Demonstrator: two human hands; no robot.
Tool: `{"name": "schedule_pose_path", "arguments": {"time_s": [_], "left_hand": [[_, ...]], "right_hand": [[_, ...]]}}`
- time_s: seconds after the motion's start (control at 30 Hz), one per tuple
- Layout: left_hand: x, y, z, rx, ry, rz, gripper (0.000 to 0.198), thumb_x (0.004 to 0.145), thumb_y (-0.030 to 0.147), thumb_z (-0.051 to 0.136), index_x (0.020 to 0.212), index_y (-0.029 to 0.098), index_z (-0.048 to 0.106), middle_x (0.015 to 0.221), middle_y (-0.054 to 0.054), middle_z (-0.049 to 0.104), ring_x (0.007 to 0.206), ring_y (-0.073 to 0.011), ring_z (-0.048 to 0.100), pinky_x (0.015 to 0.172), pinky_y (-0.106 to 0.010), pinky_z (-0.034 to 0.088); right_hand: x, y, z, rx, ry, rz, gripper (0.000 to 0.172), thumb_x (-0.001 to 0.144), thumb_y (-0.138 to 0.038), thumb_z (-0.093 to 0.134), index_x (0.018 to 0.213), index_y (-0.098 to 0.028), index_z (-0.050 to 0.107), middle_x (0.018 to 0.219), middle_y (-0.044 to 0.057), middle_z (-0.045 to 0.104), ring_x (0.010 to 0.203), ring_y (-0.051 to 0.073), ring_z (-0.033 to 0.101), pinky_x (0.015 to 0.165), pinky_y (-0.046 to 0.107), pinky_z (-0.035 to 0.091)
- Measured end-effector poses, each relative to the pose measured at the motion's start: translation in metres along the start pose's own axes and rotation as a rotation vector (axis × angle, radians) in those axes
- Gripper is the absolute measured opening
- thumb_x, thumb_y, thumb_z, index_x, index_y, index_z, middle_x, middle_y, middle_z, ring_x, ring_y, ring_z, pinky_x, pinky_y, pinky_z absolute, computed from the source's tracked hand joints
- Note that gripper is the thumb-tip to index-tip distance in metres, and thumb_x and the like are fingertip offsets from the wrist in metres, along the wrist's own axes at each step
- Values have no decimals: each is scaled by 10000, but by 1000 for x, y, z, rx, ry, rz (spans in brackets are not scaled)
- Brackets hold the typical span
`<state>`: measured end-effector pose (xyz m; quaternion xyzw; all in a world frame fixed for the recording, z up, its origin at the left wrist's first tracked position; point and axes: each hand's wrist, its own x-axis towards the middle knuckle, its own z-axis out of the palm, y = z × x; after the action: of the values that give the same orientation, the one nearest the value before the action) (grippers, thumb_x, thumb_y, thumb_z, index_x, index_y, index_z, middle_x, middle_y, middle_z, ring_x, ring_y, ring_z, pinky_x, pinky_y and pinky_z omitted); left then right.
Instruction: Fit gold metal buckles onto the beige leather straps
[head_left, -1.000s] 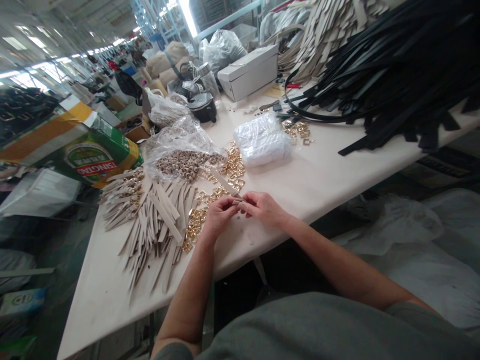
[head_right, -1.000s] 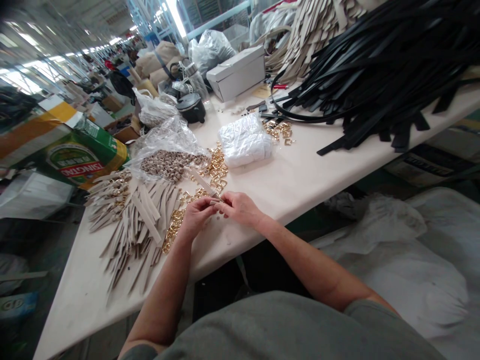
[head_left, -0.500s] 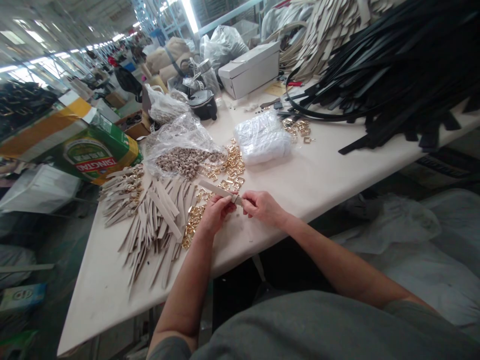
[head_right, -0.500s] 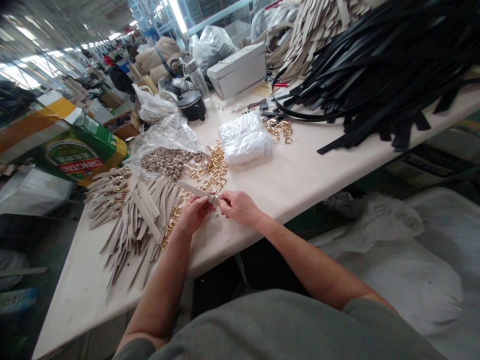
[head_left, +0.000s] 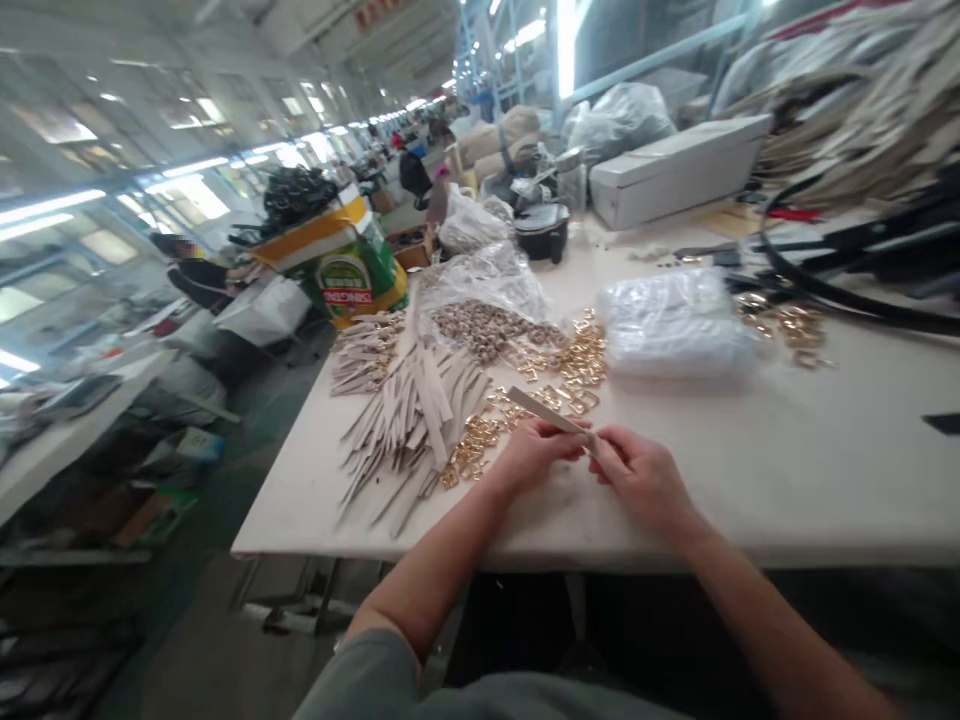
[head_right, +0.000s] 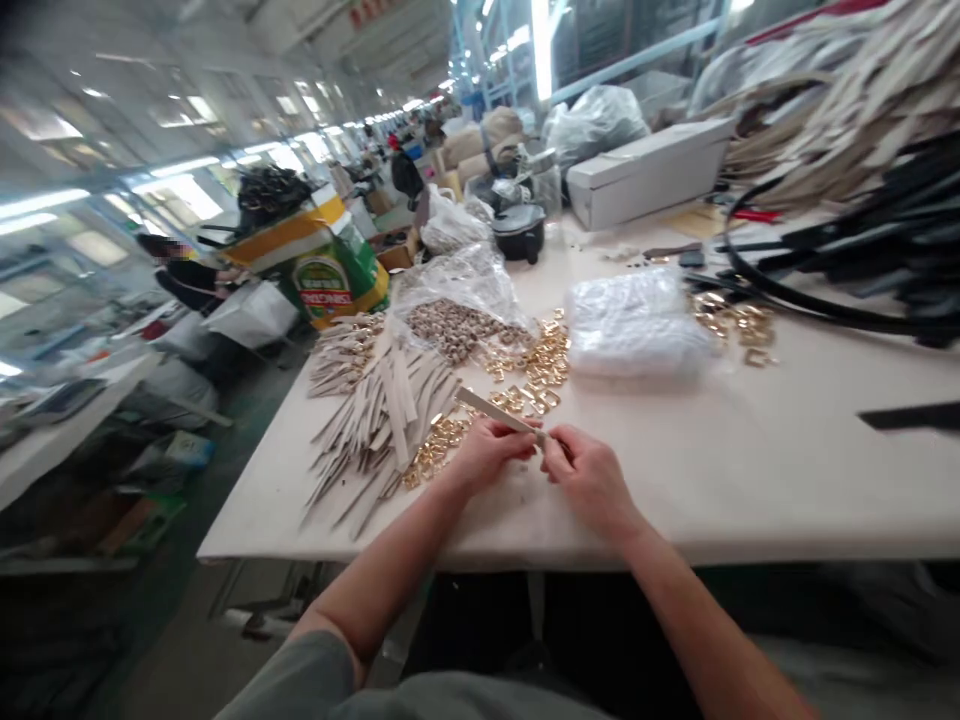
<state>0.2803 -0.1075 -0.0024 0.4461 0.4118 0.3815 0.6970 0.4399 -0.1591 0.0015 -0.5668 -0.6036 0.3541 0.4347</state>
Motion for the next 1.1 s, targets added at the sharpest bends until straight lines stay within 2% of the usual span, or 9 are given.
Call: {"name": "schedule_pose_path", "arguments": {"time_s": [0.23,0.37,0.47,0.57,0.67,0.8,0.87,0.93,1.1], "left_hand": [[1,-4,4,137,-15,137,386,646,530,840,900,239,818,750,-89,732,588,-194,599,617,-400,507],[-8,12,-8,171,68,213,325,580,527,875,761,268,803,710,-89,734,560,-214,605,576,-420,515],[-21,37,-43,88,269,289,318,608,473,876,771,213,792,720,-74,740,570,-180,609,566,-356,506],[-35,72,-100,32,437,355,373,640,479,842,859,189,758,716,-22,713,562,-103,586,559,-251,491],[-40,112,-163,131,801,338,350,637,428,844,759,159,655,639,4,646,526,-76,562,535,-202,479],[-31,152,-224,259,920,281,332,742,398,780,707,169,541,590,19,591,511,-76,549,530,-193,451],[-25,157,-239,363,964,244,322,774,405,743,705,173,532,558,29,563,485,-88,532,510,-203,416],[-20,153,-244,484,976,215,294,771,394,733,706,171,554,542,39,549,471,-98,518,503,-212,387],[-7,127,-223,749,858,160,294,629,385,826,774,174,681,647,0,658,622,-163,610,626,-263,447]], "right_hand": [[4,11,-1,113,-56,15,391,852,-599,575,827,-226,690,639,44,715,558,213,699,554,310,590],[5,9,-2,268,-54,84,513,773,-698,657,937,-215,709,791,88,767,695,250,751,661,344,644],[6,13,-2,318,39,121,530,771,-693,677,1017,-223,691,855,97,776,730,248,756,701,358,652],[6,21,0,292,46,113,502,780,-659,689,1027,-223,692,871,99,777,729,243,756,704,355,652],[6,24,3,237,17,79,463,800,-621,683,1030,-220,696,882,101,779,738,249,760,689,355,649],[4,21,5,159,4,45,403,840,-572,647,1002,-207,697,876,100,779,748,252,762,691,358,637],[3,18,4,145,1,45,380,858,-549,628,1001,-203,692,873,97,779,756,246,761,703,356,632],[2,17,4,145,-9,42,363,869,-530,614,1007,-202,687,870,95,779,758,240,759,713,354,626],[2,18,5,132,-33,20,332,881,-492,596,1010,-200,689,863,93,782,766,241,757,728,358,610]]}}
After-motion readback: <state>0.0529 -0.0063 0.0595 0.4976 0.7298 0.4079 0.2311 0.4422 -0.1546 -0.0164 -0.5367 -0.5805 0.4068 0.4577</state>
